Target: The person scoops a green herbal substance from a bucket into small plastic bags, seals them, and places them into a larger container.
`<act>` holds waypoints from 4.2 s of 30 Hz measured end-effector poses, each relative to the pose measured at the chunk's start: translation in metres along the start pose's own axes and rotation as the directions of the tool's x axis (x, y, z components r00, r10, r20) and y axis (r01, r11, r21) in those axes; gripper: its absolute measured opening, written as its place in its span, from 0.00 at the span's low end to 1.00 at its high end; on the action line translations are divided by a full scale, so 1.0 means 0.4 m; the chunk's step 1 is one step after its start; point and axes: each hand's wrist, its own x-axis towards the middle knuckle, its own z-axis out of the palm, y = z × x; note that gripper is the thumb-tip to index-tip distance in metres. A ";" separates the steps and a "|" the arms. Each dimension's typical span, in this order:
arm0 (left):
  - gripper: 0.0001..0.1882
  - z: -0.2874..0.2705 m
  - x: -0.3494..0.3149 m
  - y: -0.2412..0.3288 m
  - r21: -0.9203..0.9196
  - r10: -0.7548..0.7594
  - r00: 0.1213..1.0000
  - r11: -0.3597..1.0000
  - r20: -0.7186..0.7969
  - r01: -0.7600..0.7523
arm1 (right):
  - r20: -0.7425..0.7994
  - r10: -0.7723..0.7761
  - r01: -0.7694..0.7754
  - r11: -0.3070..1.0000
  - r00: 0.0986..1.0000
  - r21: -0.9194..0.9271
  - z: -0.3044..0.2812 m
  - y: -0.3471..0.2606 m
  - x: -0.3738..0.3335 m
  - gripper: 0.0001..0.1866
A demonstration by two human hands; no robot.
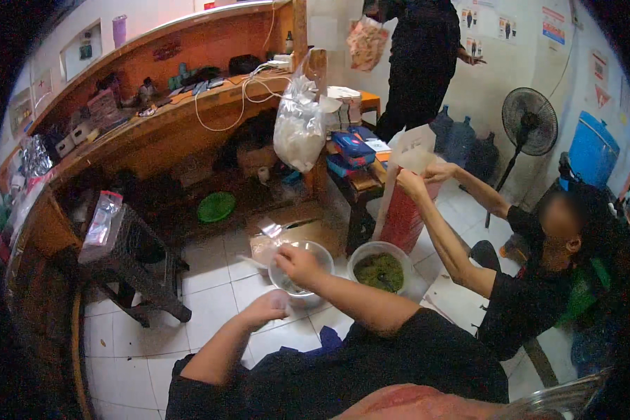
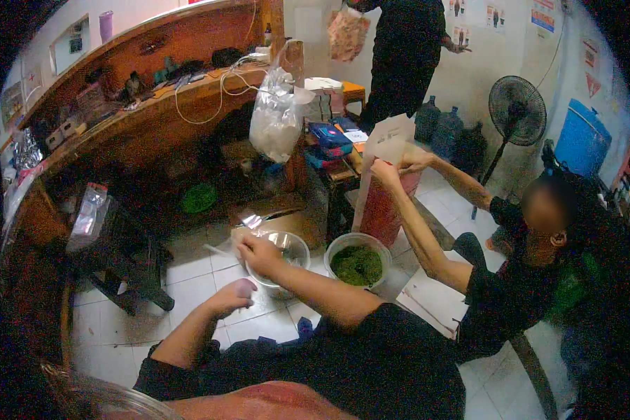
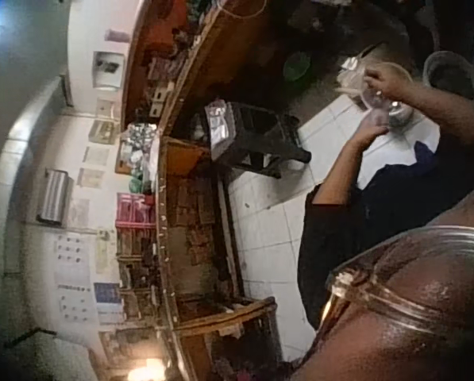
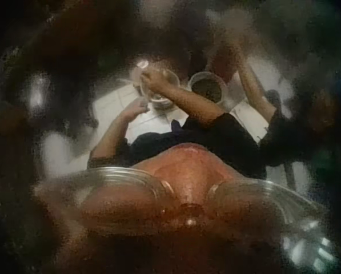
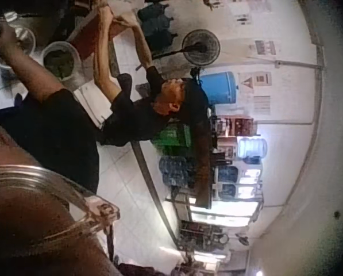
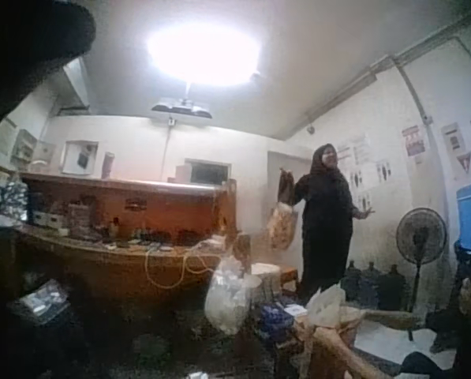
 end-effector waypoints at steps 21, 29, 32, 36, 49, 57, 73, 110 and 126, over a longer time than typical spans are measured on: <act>0.11 -0.075 -0.088 0.161 0.532 0.100 0.912 0.835 -0.399 0.141 | 0.457 -0.406 0.548 0.802 0.792 -0.237 -0.021 0.017 -0.068 0.08; 0.38 -0.089 -0.123 0.155 0.368 0.162 0.986 0.920 -0.048 -0.134 | 0.538 -0.449 0.602 0.786 0.713 -0.143 0.004 -0.071 -0.081 0.05; 0.39 -0.080 -0.132 0.155 0.441 0.185 0.980 0.887 -0.067 -0.137 | 0.531 -0.440 0.569 0.816 0.724 -0.099 0.000 -0.105 -0.090 0.05; 0.38 -0.060 -0.152 0.154 0.435 0.261 0.958 0.880 -0.114 -0.188 | 0.505 -0.417 0.538 0.835 0.756 -0.114 0.002 -0.140 -0.109 0.04; 0.26 -0.039 -0.204 0.201 0.476 0.296 0.952 0.851 -0.085 -0.222 | 0.512 -0.497 0.699 0.623 0.700 -0.352 -0.018 -0.238 -0.167 0.04; 0.29 -0.006 -0.159 0.178 0.266 0.121 0.992 0.958 -0.041 -0.106 | 0.519 -0.556 0.727 0.653 0.649 -0.210 -0.072 -0.212 -0.171 0.04; 0.22 -0.024 0.002 0.199 0.055 0.153 0.950 0.983 0.271 -0.174 | 0.559 -0.386 0.476 0.879 0.734 -0.018 -0.157 -0.084 -0.149 0.04; 0.35 0.005 -0.202 -0.089 0.321 -0.932 0.288 0.348 0.219 0.881 | 0.652 -0.021 0.121 0.987 0.758 -0.109 -0.134 0.081 -0.094 0.11; 0.30 0.014 -0.258 -0.061 0.306 -0.945 0.317 0.280 -0.079 0.910 | 0.657 0.016 0.086 0.989 0.754 -0.123 -0.149 0.097 -0.092 0.12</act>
